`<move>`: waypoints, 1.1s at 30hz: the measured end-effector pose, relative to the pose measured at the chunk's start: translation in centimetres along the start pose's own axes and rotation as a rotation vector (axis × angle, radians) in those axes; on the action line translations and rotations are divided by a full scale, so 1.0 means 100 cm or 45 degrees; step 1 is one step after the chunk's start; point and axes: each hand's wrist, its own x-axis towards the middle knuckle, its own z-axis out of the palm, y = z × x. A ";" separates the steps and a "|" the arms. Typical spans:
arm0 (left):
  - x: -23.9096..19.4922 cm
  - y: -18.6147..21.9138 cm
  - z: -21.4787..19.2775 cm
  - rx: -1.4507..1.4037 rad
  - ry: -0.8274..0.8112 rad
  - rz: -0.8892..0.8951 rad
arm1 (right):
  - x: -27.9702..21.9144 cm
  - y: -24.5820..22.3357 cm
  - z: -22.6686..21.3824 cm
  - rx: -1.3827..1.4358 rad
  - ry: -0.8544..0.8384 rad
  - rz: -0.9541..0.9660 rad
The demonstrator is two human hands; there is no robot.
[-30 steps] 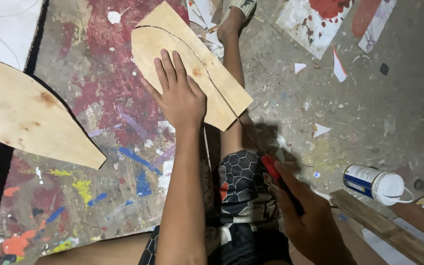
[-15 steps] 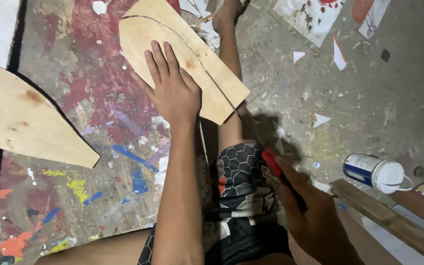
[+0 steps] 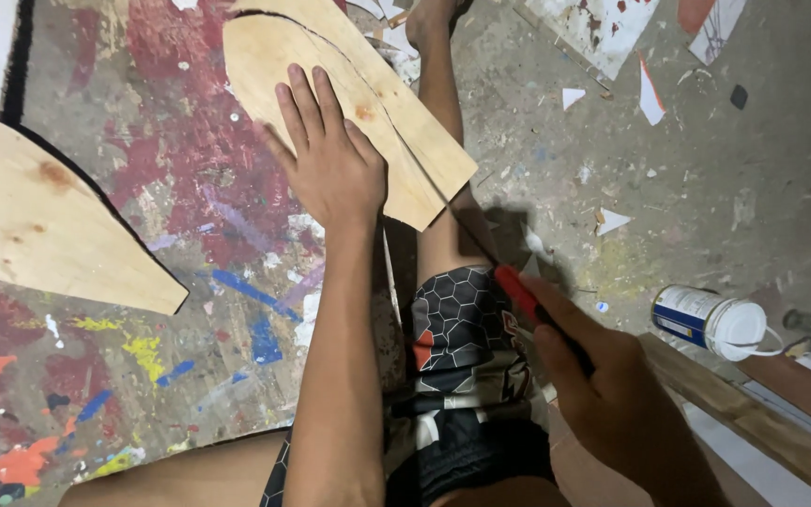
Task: Cutting a curved shape out of a thin wooden board using a utility knife
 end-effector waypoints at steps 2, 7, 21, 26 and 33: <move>0.001 0.000 0.003 0.038 -0.041 -0.022 | 0.005 -0.002 0.001 -0.032 0.069 0.195; 0.003 -0.001 -0.005 0.127 -0.202 -0.066 | 0.045 0.003 0.026 -0.021 0.021 -0.090; 0.009 -0.001 0.000 0.111 -0.143 -0.041 | 0.090 -0.012 0.000 -0.009 -0.058 -0.092; 0.006 -0.004 0.005 0.150 -0.021 -0.013 | 0.143 -0.008 0.020 0.164 -0.130 -0.478; 0.014 0.000 0.003 0.149 -0.032 -0.033 | 0.234 0.022 0.082 0.181 0.041 -0.576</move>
